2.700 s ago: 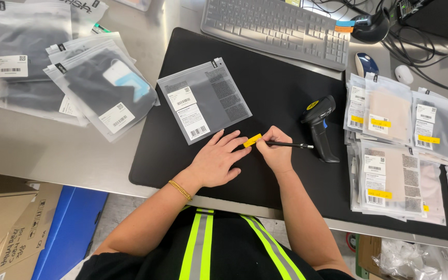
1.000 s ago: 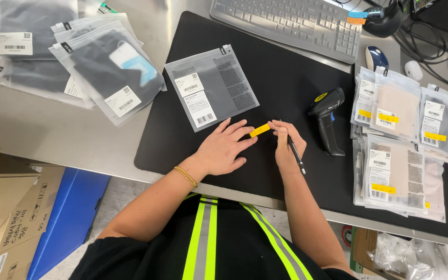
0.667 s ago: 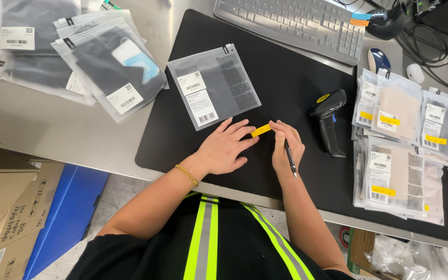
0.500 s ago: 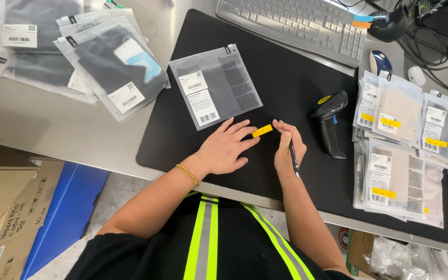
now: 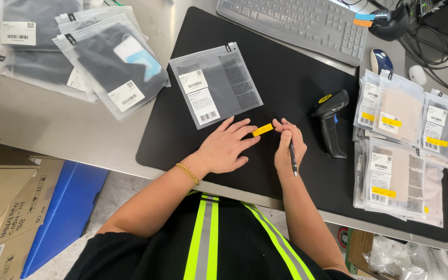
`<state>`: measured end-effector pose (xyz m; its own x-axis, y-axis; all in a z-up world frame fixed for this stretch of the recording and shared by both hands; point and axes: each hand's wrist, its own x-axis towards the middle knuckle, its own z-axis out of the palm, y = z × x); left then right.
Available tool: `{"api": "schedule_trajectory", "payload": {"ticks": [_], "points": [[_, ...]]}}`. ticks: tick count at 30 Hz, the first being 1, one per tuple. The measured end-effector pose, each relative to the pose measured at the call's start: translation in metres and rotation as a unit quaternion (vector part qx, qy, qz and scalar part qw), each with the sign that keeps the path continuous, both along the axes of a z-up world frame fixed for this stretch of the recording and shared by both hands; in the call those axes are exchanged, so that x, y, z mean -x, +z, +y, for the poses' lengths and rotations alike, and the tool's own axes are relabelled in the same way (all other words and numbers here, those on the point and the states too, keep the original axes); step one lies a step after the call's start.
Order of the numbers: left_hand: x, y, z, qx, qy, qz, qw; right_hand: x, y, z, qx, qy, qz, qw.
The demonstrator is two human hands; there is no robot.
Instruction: The person repeatedly picks up small plastic bags containing items, scans them with a barcode scanner, writes on a yellow label with a pen, and places the labeled bags into a stack. The process is repeated for multiple packages throughout the clip.
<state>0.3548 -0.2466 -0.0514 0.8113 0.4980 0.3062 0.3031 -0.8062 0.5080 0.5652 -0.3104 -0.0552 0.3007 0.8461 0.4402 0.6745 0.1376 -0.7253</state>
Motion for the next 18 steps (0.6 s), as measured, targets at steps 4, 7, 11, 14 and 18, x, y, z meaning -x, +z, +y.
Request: {"api": "schedule_trajectory", "payload": {"ticks": [4, 7, 11, 14, 18], "points": [[-0.0002, -0.0005, -0.0003, -0.002, 0.001, 0.002, 1.0, -0.0015, -0.0015, 0.0002, 0.016, -0.006, 0.015, 1.0], [-0.0001, -0.0007, -0.0005, -0.003, 0.001, 0.002, 1.0, -0.002, -0.0036, -0.0007, -0.008, 0.002, -0.007, 1.0], [-0.0006, -0.0004, -0.0003, -0.003, 0.001, 0.005, 1.0, -0.0028, -0.0065, -0.0013, -0.003, 0.002, 0.002, 1.0], [-0.0005, -0.0003, -0.0003, -0.002, 0.001, 0.005, 1.0, -0.0036, -0.008, -0.0002, -0.009, 0.003, 0.001, 1.0], [0.0001, -0.0004, -0.0003, -0.001, 0.0, 0.009, 1.0, -0.0051, -0.0082, 0.0015, -0.005, -0.002, 0.027, 1.0]]}}
